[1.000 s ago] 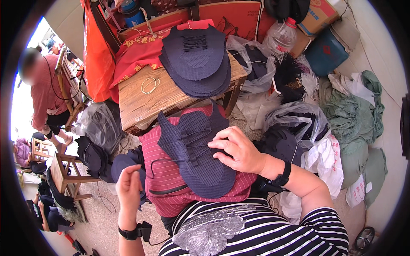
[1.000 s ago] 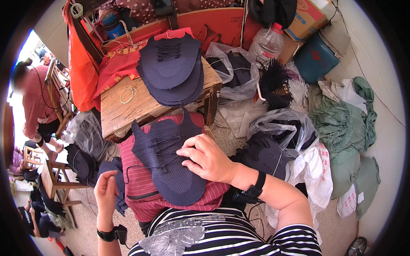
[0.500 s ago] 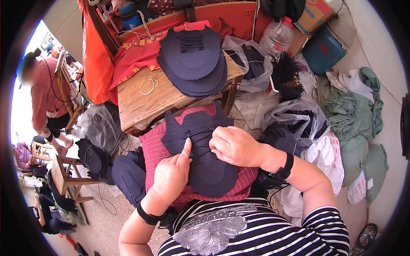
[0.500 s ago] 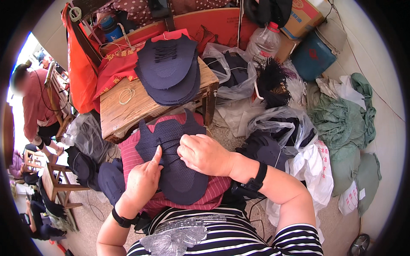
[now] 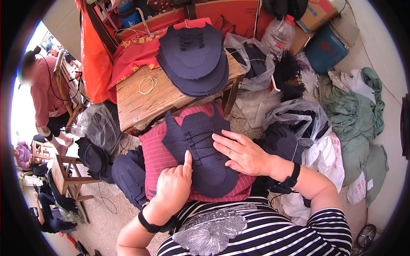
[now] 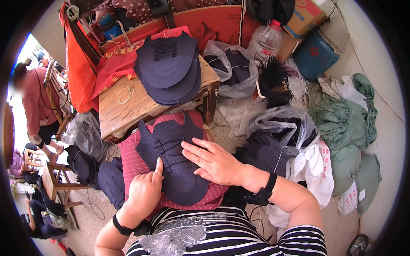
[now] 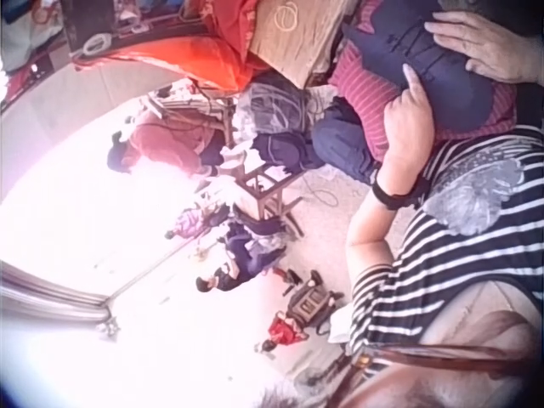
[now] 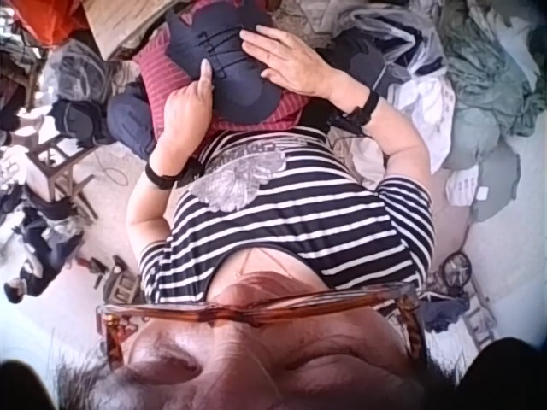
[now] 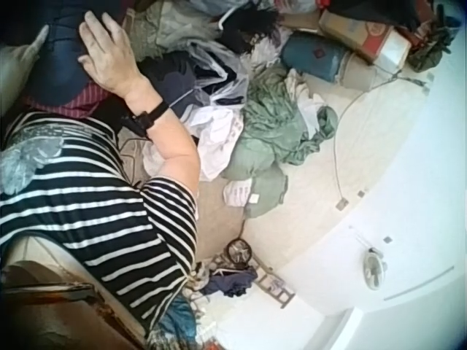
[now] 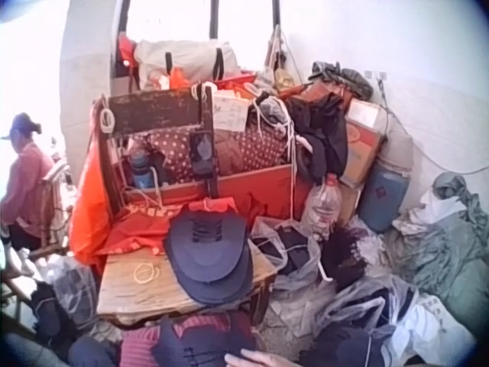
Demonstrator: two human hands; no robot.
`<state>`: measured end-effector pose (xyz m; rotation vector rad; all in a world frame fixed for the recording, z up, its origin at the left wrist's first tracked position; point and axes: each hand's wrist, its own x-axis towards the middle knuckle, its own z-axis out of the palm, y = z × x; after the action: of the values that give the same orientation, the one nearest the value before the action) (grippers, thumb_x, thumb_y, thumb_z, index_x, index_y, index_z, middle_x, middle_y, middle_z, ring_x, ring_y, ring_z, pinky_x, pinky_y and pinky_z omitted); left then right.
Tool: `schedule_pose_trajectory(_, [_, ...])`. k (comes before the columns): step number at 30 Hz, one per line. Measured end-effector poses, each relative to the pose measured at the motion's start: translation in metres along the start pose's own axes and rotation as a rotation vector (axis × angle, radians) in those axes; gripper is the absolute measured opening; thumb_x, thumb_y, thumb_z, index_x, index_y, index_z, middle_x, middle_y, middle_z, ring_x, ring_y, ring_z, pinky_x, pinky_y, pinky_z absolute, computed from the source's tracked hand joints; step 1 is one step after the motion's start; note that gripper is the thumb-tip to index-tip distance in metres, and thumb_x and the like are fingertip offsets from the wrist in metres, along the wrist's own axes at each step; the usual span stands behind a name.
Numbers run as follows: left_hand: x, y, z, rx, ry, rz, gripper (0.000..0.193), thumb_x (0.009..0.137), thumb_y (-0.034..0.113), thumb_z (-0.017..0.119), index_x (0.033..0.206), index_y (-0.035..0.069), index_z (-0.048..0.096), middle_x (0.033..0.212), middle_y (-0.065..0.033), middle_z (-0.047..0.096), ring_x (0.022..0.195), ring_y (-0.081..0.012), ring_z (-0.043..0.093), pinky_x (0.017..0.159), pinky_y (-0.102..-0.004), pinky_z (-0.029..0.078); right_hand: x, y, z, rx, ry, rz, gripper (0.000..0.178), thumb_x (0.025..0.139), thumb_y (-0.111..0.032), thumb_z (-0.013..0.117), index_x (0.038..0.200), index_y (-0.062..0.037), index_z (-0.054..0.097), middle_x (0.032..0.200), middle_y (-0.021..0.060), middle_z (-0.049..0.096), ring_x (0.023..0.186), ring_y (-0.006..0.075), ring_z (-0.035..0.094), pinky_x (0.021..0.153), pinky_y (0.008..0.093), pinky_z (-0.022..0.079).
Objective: Lacing the uppers of shoes in a manufacturing environment.
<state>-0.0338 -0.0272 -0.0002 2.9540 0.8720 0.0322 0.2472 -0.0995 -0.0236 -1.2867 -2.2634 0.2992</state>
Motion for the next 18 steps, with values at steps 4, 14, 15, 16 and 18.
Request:
schedule_pose_trajectory(4, [-0.01,-0.011,-0.021,-0.079,-0.097,0.022,0.053,0.094,0.011,0.066,0.144,-0.004,0.054,0.072,-0.0083,0.063,0.067,-0.0252,0.066,0.066,-0.0392,0.052,-0.004,0.0,-0.001,0.033,0.039,0.04,0.067,0.09,-0.023,0.072,0.149,-0.0012,0.05,0.159,0.0172,0.043,0.137,0.036,0.049,0.114,0.0456,0.043])
schedule_pose_trajectory(14, [0.002,0.002,-0.062,-2.058,0.058,-0.565,0.042,0.105,0.01,0.047,0.144,-0.001,0.057,0.085,0.0005,0.058,0.07,-0.0075,0.046,0.065,-0.0213,0.039,0.038,-0.046,-0.026,0.105,0.34,-0.068,0.036,0.084,-0.004,0.075,0.118,-0.0012,0.067,0.108,0.0114,0.065,0.093,0.0278,0.066,0.081,0.0387,0.055])
schedule_pose_trajectory(15, [0.002,0.003,-0.061,-2.069,0.05,-0.552,0.044,0.102,0.004,0.041,0.143,0.0,0.057,0.092,-0.0012,0.06,0.072,-0.0052,0.046,0.064,-0.0188,0.039,0.039,-0.053,-0.029,0.059,0.321,-0.118,0.035,0.084,-0.007,0.075,0.117,-0.0014,0.068,0.105,0.0107,0.064,0.09,0.027,0.066,0.078,0.0383,0.055])
schedule_pose_trajectory(16, [0.0,0.002,-0.061,-2.067,0.055,-0.553,0.044,0.102,0.004,0.041,0.143,0.0,0.057,0.092,-0.0012,0.06,0.072,-0.0052,0.046,0.064,-0.0188,0.039,0.041,-0.053,-0.029,0.061,0.321,-0.123,0.035,0.084,-0.007,0.075,0.117,-0.0014,0.068,0.105,0.0107,0.064,0.09,0.027,0.066,0.078,0.0383,0.055])
schedule_pose_trajectory(18, [-0.006,-0.003,-0.06,-1.746,0.138,-0.518,0.041,0.103,0.005,0.041,0.139,0.0,0.06,0.094,-0.0021,0.063,0.072,-0.0044,0.049,0.064,-0.0174,0.04,0.043,-0.049,-0.029,-0.039,0.304,-0.12,0.033,0.084,-0.009,0.075,0.116,-0.0018,0.068,0.102,0.0092,0.065,0.088,0.0273,0.066,0.076,0.038,0.054])
